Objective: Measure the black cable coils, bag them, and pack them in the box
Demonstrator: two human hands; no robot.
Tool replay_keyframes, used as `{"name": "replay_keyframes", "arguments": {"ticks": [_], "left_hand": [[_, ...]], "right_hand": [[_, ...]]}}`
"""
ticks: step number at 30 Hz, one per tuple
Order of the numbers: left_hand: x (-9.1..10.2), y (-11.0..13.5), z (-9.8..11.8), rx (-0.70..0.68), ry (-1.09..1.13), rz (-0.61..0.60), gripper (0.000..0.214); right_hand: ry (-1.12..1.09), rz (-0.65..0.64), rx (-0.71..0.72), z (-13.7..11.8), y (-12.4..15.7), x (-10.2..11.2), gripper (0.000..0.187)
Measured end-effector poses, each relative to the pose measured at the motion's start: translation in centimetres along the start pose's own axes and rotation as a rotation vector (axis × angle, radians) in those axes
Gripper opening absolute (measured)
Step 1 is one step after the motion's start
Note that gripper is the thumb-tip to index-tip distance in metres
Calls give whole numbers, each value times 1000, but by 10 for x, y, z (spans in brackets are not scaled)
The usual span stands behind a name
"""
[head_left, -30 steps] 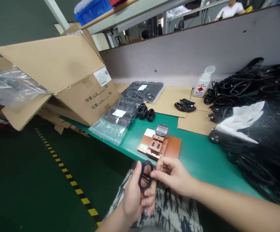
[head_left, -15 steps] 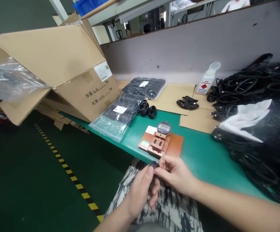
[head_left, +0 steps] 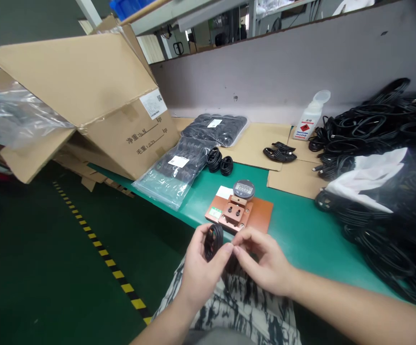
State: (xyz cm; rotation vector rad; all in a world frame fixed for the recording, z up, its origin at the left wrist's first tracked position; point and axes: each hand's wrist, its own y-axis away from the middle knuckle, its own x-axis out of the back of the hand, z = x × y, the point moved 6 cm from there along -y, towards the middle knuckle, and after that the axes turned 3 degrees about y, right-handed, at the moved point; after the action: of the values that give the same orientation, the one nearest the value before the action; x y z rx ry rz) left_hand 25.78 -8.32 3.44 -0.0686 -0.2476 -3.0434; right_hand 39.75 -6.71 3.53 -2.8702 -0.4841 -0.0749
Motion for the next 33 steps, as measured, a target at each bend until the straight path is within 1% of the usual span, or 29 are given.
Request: {"name": "replay_keyframes", "arguments": {"ticks": [3,5,7,11,13,15,17,18,22,24,26,28,33], "left_hand": [[3,-4,3,-22,-41,52,36],[3,-5,5,-19,-38,57,37],[0,-5,4,24,5,-3,34],[-10,0,-6,187,170,-196,23],[-11,2,-9,219,204,-223,20],[-10,2,-11,217,212,-219,20],[-9,2,-11,183,205,-185,21],[-7,2,-11,152,184,-148,23],[7,0,-1,-73,-1,103,33],[11,0,4,-179,-69,180,36],[12,0,5,-235,-93,198,37],[12,-1,3,-250,-92,201,38],[11,-2,-2,-211,-71,183,37]], "right_hand": [[7,6,-8,1,0,0,7],[-2,9,-2,0,-1,1,6],[-14,-7,9,-2,-1,0,6],[-34,-51,-6,-1,-1,-3,5],[-40,-62,-16,2,-1,-4,5],[-36,-66,-18,4,0,-5,6],[-14,-58,-7,5,1,-4,7],[3,-49,1,5,1,-4,6],[52,-4,17,3,-1,-1,7],[59,-7,5,3,-2,-1,9],[60,-26,-5,3,-3,-2,10],[47,-42,-12,4,-4,-3,11],[3,-45,-68,8,-4,-4,8]]}}
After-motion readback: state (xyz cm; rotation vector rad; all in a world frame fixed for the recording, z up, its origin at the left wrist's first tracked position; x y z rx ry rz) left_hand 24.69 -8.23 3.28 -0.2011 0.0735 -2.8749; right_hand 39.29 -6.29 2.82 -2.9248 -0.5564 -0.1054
